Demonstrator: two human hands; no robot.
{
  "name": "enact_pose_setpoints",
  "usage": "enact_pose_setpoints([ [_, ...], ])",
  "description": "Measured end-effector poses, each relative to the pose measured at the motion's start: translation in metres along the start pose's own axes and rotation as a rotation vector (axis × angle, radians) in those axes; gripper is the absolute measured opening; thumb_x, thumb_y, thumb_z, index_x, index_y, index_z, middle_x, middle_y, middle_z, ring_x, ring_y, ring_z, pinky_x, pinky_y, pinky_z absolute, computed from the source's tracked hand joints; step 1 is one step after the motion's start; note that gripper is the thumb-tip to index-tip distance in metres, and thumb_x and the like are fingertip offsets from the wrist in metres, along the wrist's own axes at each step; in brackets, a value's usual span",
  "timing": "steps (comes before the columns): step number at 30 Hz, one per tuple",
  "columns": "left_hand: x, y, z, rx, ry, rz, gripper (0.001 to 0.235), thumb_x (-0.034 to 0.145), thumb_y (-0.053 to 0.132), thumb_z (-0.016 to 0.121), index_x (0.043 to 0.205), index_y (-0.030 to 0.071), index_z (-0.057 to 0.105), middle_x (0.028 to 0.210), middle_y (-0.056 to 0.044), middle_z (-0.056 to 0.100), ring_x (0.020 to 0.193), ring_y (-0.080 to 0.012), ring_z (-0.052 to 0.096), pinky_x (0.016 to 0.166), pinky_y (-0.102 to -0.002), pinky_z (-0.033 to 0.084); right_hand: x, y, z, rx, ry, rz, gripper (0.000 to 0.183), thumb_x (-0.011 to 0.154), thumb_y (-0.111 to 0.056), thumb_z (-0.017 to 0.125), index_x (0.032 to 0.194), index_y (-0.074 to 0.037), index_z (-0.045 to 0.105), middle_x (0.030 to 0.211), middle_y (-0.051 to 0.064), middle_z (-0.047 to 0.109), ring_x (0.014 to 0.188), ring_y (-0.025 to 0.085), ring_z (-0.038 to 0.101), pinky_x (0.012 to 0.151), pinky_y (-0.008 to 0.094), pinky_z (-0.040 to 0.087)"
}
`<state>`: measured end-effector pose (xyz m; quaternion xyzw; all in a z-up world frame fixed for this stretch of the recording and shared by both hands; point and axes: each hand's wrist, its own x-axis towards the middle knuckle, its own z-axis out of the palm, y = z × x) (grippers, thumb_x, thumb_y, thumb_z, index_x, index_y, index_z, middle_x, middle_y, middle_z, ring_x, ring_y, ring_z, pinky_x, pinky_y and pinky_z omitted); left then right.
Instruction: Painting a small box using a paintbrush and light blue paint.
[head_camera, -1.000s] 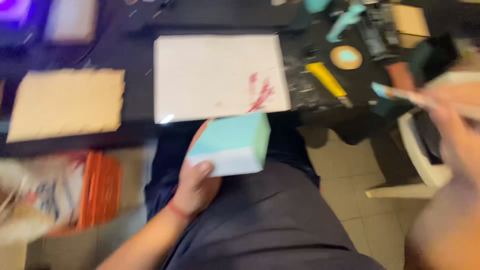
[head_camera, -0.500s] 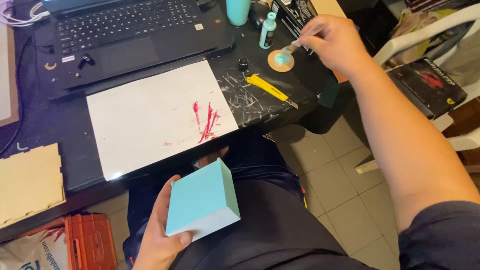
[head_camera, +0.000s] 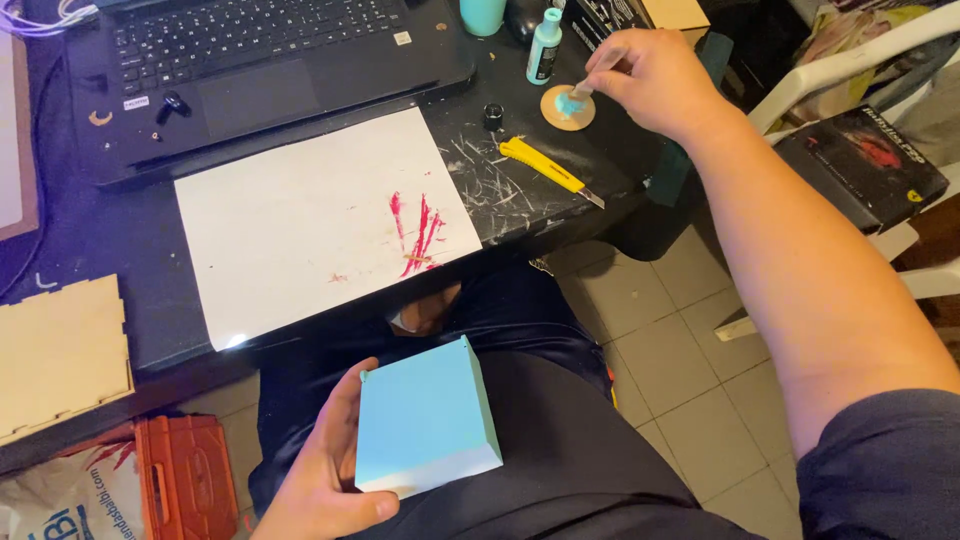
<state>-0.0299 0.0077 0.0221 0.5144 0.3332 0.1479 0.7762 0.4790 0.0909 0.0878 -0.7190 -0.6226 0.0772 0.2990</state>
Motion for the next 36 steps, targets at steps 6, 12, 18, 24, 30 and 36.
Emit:
enact_pose_setpoints([
  [6,0.001,-0.007,-0.003,-0.004,0.023,-0.033,0.127,0.053,0.025,0.090,0.157,0.021,0.018,0.140,-0.001,0.053,0.106,-0.0134,0.067,0.084,-0.029,0.055,0.010,0.012,0.004,-0.009,0.091,-0.063,0.004,0.099,-0.006,0.072,0.100,-0.010,0.070,0.090,0.003,0.069,0.079,0.014,0.061,0.068,0.031,0.047],
  [12,0.004,-0.012,-0.001,0.028,0.057,0.055,0.132,0.050,0.042,0.092,0.156,0.014,0.020,0.151,-0.001,0.045,0.126,-0.0159,0.058,0.092,-0.032,0.054,0.014,0.021,0.007,0.168,0.239,0.177,0.014,0.099,-0.004,0.059,0.088,-0.012,0.064,0.071,0.004,0.065,0.063,0.008,0.064,0.056,0.023,0.053],
  [18,0.003,-0.020,0.001,-0.111,0.113,0.183,0.124,0.051,0.041,0.093,0.153,0.006,0.032,0.144,-0.008,0.053,0.125,-0.0187,0.057,0.101,-0.033,0.045,0.011,0.010,0.011,0.043,0.022,0.117,0.008,0.100,-0.010,0.067,0.095,-0.015,0.068,0.079,-0.003,0.063,0.068,0.008,0.050,0.060,0.026,0.037],
  [24,0.009,-0.026,0.002,-0.140,0.292,0.237,0.124,0.045,0.052,0.085,0.150,0.002,0.039,0.137,-0.012,0.061,0.121,-0.0209,0.059,0.101,-0.036,0.043,0.014,0.010,0.008,-0.075,0.002,0.032,0.004,0.099,-0.010,0.069,0.096,-0.014,0.071,0.082,-0.001,0.067,0.070,0.012,0.055,0.061,0.029,0.041],
  [30,0.013,-0.026,0.009,-0.533,0.415,0.142,0.118,0.045,0.022,0.076,0.153,0.000,0.035,0.136,-0.023,0.058,0.121,-0.0372,0.058,0.101,-0.050,0.044,0.022,0.019,0.022,0.261,0.216,0.448,0.012,0.095,-0.016,0.058,0.084,-0.013,0.062,0.079,0.005,0.072,0.065,0.007,0.070,0.056,0.019,0.057],
  [36,0.012,-0.015,0.015,-0.552,0.295,0.185,0.113,0.050,0.022,0.083,0.151,0.000,0.037,0.134,-0.022,0.060,0.120,-0.0356,0.060,0.102,-0.047,0.044,0.016,0.018,0.014,0.652,0.429,0.753,0.007,0.091,-0.018,0.064,0.092,-0.011,0.062,0.071,0.006,0.072,0.055,0.012,0.073,0.049,0.021,0.060],
])
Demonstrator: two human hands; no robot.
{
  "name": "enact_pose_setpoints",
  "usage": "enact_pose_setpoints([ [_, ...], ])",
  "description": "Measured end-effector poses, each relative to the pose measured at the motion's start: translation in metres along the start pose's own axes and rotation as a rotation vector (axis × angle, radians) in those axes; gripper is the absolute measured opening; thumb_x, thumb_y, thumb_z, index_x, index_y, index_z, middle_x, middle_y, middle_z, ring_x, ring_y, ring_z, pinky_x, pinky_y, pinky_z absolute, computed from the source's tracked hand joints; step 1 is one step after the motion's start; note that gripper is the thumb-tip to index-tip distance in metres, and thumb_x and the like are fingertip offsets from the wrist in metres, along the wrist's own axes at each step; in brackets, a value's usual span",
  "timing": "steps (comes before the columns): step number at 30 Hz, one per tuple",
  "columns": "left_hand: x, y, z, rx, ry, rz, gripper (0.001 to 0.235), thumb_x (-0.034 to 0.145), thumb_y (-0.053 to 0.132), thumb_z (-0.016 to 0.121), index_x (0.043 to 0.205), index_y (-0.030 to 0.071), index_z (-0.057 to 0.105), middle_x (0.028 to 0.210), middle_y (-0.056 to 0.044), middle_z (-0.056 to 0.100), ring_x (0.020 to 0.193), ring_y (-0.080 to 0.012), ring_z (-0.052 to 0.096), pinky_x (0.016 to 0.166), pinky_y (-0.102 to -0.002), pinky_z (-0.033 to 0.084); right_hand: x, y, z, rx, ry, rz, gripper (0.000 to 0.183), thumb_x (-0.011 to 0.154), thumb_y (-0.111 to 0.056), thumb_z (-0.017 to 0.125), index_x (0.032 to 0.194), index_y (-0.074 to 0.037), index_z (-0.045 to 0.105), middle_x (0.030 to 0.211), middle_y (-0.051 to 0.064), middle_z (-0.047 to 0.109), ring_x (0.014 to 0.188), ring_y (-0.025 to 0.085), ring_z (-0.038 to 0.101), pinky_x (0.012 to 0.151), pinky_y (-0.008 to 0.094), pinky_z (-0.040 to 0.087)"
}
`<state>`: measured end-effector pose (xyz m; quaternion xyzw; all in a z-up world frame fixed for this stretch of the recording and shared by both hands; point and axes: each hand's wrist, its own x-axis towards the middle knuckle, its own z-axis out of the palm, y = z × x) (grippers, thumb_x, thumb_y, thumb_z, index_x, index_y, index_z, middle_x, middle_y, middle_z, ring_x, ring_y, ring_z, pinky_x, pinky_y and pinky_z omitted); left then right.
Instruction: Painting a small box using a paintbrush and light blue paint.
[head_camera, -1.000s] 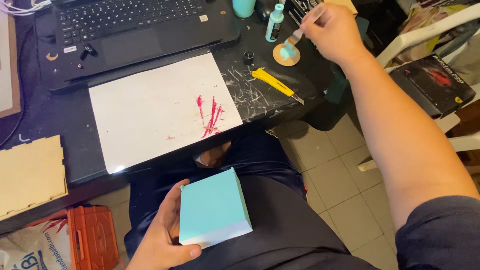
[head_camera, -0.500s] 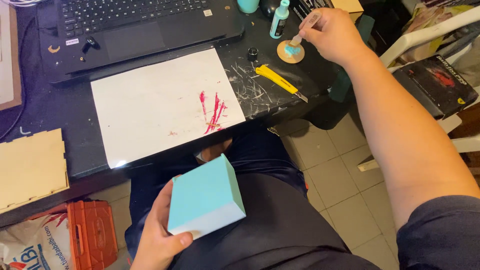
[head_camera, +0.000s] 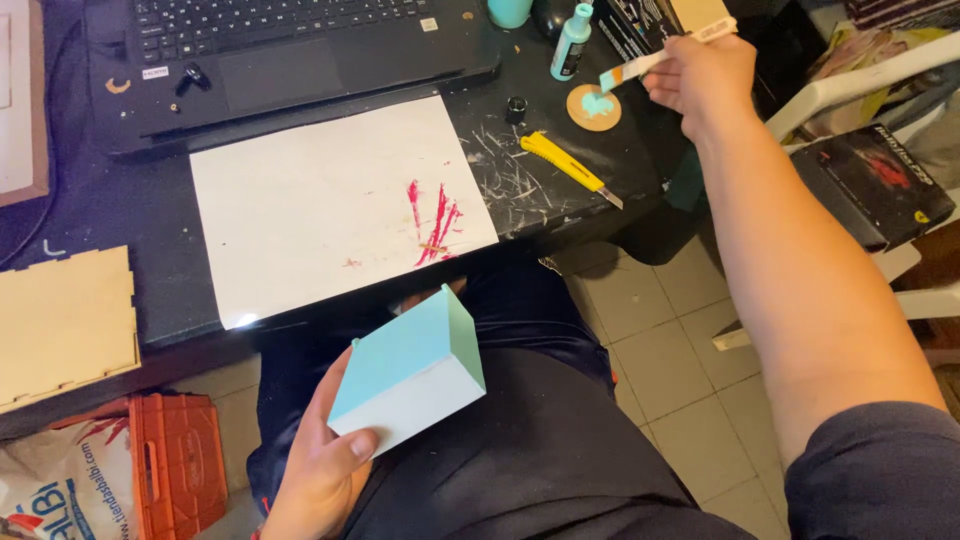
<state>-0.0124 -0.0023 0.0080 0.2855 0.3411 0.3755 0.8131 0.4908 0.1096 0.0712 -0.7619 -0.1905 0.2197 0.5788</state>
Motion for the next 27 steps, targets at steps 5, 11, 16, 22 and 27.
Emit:
enact_pose_setpoints([
  [5,0.005,-0.006,-0.001,-0.079,0.110,0.011,0.112,0.047,0.015,0.075,0.151,0.000,0.036,0.137,-0.024,0.056,0.123,-0.0362,0.055,0.106,-0.050,0.041,0.020,0.011,-0.008,0.390,-0.058,0.154,0.012,0.086,-0.016,0.062,0.091,-0.005,0.060,0.076,0.010,0.071,0.064,0.016,0.072,0.053,0.022,0.061],
  [11,0.022,0.017,0.045,-0.008,-0.095,0.281,0.079,0.068,0.030,0.082,0.132,-0.002,0.051,0.118,-0.012,0.067,0.106,-0.0197,0.063,0.095,-0.033,0.048,-0.143,-0.011,-0.042,0.453,-0.419,-0.567,0.012,0.112,-0.016,0.062,0.120,-0.017,0.052,0.108,0.009,0.059,0.102,0.024,0.066,0.075,0.031,0.052],
  [16,0.031,0.022,0.065,-0.022,-0.080,0.358,0.072,0.066,0.026,0.082,0.126,-0.002,0.054,0.120,-0.012,0.066,0.106,-0.0191,0.063,0.092,-0.032,0.049,-0.242,-0.008,-0.067,0.019,-0.659,-1.461,0.018,0.091,-0.028,0.055,0.080,-0.014,0.054,0.084,0.007,0.055,0.078,0.026,0.061,0.086,0.047,0.064],
  [22,0.026,0.018,0.064,-0.013,-0.077,0.346,0.067,0.068,0.019,0.079,0.127,0.000,0.052,0.120,-0.010,0.064,0.108,-0.0186,0.062,0.092,-0.031,0.050,-0.272,-0.040,-0.031,-0.334,-0.867,-1.847,0.009,0.091,-0.002,0.061,0.099,-0.001,0.065,0.108,0.021,0.065,0.099,0.039,0.071,0.085,0.043,0.065],
  [27,0.026,0.013,0.059,-0.038,-0.053,0.345,0.077,0.065,0.022,0.081,0.131,0.000,0.048,0.126,-0.011,0.061,0.115,-0.0193,0.059,0.097,-0.033,0.050,-0.271,-0.040,-0.017,-0.374,-0.900,-1.933,0.012,0.093,-0.001,0.057,0.099,0.002,0.067,0.107,0.023,0.067,0.099,0.039,0.070,0.085,0.041,0.062],
])
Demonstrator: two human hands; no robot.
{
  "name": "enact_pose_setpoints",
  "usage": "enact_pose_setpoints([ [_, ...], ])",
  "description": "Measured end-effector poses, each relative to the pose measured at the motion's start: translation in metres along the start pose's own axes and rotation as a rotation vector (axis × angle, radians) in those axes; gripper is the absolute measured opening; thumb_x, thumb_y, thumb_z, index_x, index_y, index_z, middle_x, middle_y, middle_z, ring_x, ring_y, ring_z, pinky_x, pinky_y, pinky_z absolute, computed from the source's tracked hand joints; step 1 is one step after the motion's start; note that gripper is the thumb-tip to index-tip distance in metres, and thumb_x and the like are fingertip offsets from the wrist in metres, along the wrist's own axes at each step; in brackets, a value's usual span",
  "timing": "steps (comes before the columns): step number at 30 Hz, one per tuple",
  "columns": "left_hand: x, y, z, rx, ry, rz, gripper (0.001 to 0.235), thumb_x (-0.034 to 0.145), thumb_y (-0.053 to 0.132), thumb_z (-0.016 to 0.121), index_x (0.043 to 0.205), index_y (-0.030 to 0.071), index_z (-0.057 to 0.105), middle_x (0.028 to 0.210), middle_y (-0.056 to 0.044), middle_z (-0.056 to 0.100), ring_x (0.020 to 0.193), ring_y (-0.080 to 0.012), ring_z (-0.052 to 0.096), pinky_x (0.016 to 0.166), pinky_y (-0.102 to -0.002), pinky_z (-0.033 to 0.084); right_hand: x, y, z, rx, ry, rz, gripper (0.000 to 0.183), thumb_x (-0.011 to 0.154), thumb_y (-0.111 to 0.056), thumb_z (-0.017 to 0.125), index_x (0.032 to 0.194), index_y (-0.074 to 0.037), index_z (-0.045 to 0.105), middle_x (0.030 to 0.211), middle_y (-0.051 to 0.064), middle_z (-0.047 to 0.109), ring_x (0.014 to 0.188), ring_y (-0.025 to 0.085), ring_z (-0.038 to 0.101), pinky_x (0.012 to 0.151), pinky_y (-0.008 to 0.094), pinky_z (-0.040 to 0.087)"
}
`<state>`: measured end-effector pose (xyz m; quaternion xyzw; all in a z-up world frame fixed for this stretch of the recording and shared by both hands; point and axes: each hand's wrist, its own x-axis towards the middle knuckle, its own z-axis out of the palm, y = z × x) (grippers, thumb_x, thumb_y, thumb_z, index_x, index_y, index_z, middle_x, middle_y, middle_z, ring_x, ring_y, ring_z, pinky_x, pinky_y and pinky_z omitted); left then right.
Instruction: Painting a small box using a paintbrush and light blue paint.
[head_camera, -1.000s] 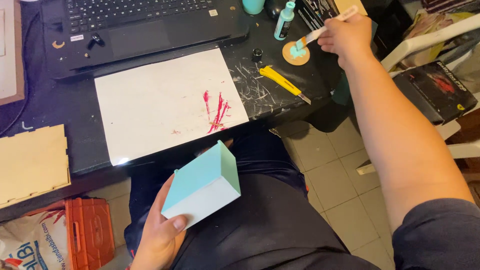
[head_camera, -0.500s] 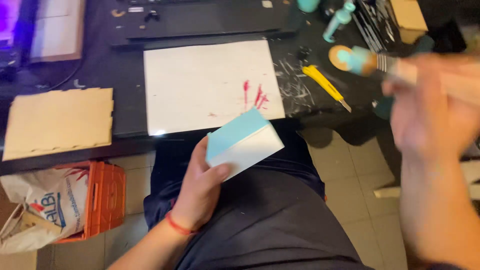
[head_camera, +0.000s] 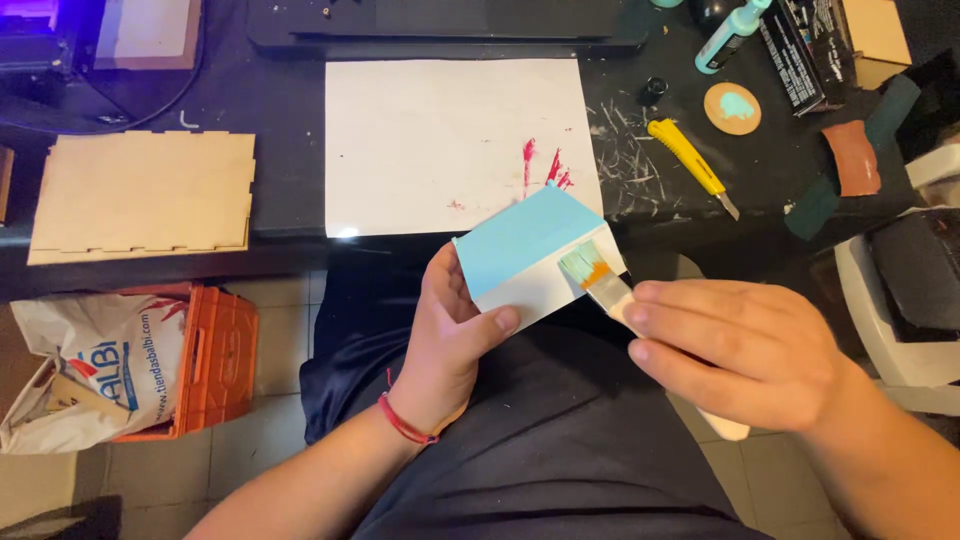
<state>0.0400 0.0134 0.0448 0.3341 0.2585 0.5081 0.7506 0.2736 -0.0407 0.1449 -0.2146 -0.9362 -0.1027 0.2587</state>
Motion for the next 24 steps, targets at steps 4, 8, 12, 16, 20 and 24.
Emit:
enact_pose_setpoints([
  [4,0.000,-0.005,-0.005,0.004,0.013,0.038,0.082,0.064,0.022,0.084,0.134,0.000,0.046,0.127,-0.011,0.059,0.115,-0.0179,0.058,0.097,-0.031,0.049,0.000,-0.006,0.000,0.076,-0.076,0.023,0.015,0.094,-0.004,0.055,0.100,0.002,0.066,0.110,0.024,0.066,0.101,0.039,0.070,0.087,0.042,0.061],
  [8,-0.001,-0.003,-0.005,0.009,0.037,0.019,0.084,0.061,0.023,0.085,0.132,0.001,0.046,0.124,-0.011,0.060,0.113,-0.0182,0.058,0.095,-0.031,0.051,0.000,-0.014,-0.008,0.065,-0.013,0.113,0.013,0.091,-0.005,0.060,0.100,0.004,0.064,0.108,0.025,0.066,0.100,0.043,0.071,0.087,0.044,0.063],
  [12,-0.002,0.000,-0.002,0.004,-0.002,0.074,0.084,0.063,0.024,0.085,0.133,0.000,0.045,0.127,-0.011,0.058,0.115,-0.0185,0.057,0.096,-0.032,0.049,-0.004,-0.014,0.001,0.024,0.014,0.154,0.014,0.093,-0.002,0.056,0.101,0.005,0.065,0.111,0.026,0.065,0.102,0.043,0.070,0.089,0.046,0.062],
  [16,-0.002,0.010,0.000,0.099,-0.001,0.091,0.081,0.064,0.027,0.082,0.132,0.002,0.047,0.126,-0.009,0.059,0.114,-0.0168,0.057,0.095,-0.029,0.048,0.000,-0.023,0.008,0.120,0.002,0.097,0.013,0.092,-0.004,0.060,0.102,0.002,0.064,0.110,0.022,0.065,0.101,0.040,0.072,0.085,0.040,0.064],
  [20,0.000,0.033,0.005,0.165,-0.131,0.186,0.076,0.073,0.036,0.080,0.133,0.003,0.048,0.127,-0.007,0.057,0.120,-0.0178,0.054,0.100,-0.031,0.045,-0.014,-0.051,0.001,0.173,0.163,0.390,0.011,0.085,-0.010,0.061,0.091,-0.002,0.067,0.105,0.019,0.069,0.099,0.037,0.075,0.087,0.043,0.065],
  [24,0.015,0.037,-0.016,0.341,-0.124,0.199,0.083,0.070,0.028,0.077,0.140,0.001,0.042,0.133,-0.009,0.056,0.124,-0.0184,0.054,0.103,-0.030,0.045,-0.044,-0.046,0.029,0.065,0.529,0.314,0.014,0.085,-0.010,0.057,0.078,0.002,0.059,0.086,0.027,0.065,0.075,0.038,0.074,0.071,0.040,0.068],
])
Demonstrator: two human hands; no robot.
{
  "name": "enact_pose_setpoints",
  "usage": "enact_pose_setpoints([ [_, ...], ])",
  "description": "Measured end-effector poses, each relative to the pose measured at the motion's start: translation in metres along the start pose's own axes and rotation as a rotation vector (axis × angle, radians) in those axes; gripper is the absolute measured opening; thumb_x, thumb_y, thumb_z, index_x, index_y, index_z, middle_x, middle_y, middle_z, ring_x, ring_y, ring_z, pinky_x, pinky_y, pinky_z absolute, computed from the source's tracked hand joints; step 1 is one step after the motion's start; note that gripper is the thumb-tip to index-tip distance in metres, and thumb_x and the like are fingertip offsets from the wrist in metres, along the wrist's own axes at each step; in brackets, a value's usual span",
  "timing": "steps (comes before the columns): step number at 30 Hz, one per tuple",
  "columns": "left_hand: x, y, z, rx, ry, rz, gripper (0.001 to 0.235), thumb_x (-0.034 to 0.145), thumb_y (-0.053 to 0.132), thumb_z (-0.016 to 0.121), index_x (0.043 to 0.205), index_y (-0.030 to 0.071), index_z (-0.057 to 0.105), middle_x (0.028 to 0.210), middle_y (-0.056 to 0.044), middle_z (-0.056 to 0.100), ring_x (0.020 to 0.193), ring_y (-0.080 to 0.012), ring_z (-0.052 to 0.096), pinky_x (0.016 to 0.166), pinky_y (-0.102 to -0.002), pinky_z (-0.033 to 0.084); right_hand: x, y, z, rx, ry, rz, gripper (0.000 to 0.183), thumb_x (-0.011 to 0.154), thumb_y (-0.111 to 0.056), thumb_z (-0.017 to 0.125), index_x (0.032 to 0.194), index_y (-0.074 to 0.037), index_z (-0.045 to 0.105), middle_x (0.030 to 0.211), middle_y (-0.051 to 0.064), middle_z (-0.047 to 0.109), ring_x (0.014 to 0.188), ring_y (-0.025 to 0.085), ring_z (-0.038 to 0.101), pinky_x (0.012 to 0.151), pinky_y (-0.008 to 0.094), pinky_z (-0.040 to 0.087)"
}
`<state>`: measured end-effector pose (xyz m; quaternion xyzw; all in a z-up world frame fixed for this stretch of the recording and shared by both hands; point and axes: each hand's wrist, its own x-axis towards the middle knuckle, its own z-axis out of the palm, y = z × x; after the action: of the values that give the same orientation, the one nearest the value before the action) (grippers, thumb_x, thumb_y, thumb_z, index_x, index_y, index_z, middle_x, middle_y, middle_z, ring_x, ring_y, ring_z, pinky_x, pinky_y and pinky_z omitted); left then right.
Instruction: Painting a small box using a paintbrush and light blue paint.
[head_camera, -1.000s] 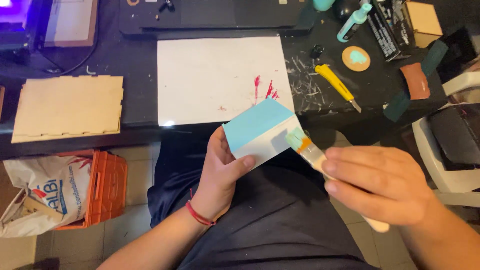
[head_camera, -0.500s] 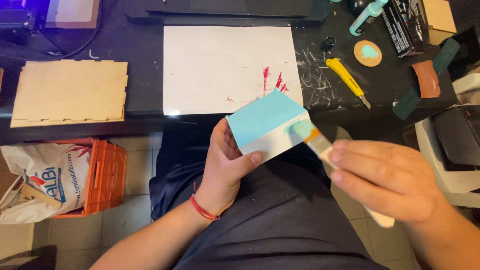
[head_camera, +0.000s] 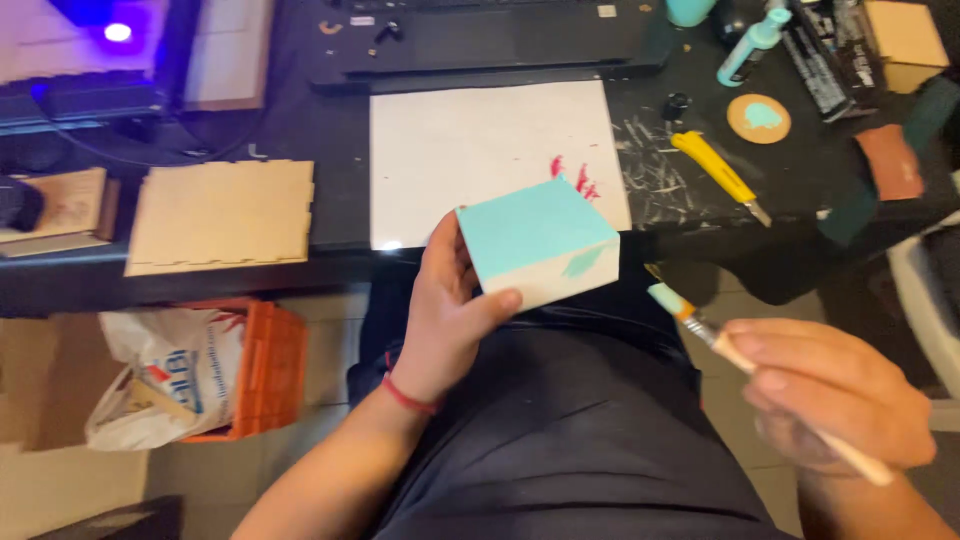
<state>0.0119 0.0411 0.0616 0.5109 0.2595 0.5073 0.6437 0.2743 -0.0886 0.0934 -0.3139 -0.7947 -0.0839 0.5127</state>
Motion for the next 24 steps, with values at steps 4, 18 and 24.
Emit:
enact_pose_setpoints([
  [4,0.015,-0.003,-0.017,0.051,-0.029,-0.049,0.063,0.075,0.025,0.074,0.130,0.005,0.052,0.120,-0.006,0.062,0.108,-0.0122,0.058,0.089,-0.025,0.048,-0.018,0.000,0.010,0.001,0.085,0.133,0.009,0.086,-0.005,0.060,0.086,0.005,0.059,0.092,0.031,0.065,0.080,0.038,0.073,0.076,0.041,0.066],
  [18,0.027,-0.028,-0.037,0.186,0.172,-0.235,0.065,0.076,0.022,0.068,0.130,0.016,0.034,0.137,-0.016,0.053,0.106,-0.0215,0.061,0.092,-0.034,0.049,0.020,0.006,0.039,0.125,-0.112,0.080,0.008,0.082,-0.004,0.068,0.089,-0.002,0.064,0.093,0.019,0.070,0.086,0.036,0.075,0.077,0.039,0.064],
  [24,0.015,-0.033,-0.031,0.038,0.197,-0.166,0.035,0.081,0.022,0.068,0.103,0.022,0.040,0.142,-0.009,0.035,0.110,-0.0247,0.058,0.077,-0.032,0.052,0.015,0.004,0.043,0.146,-0.142,0.104,0.010,0.080,-0.002,0.071,0.088,-0.002,0.065,0.090,0.017,0.071,0.081,0.033,0.076,0.072,0.037,0.064],
])
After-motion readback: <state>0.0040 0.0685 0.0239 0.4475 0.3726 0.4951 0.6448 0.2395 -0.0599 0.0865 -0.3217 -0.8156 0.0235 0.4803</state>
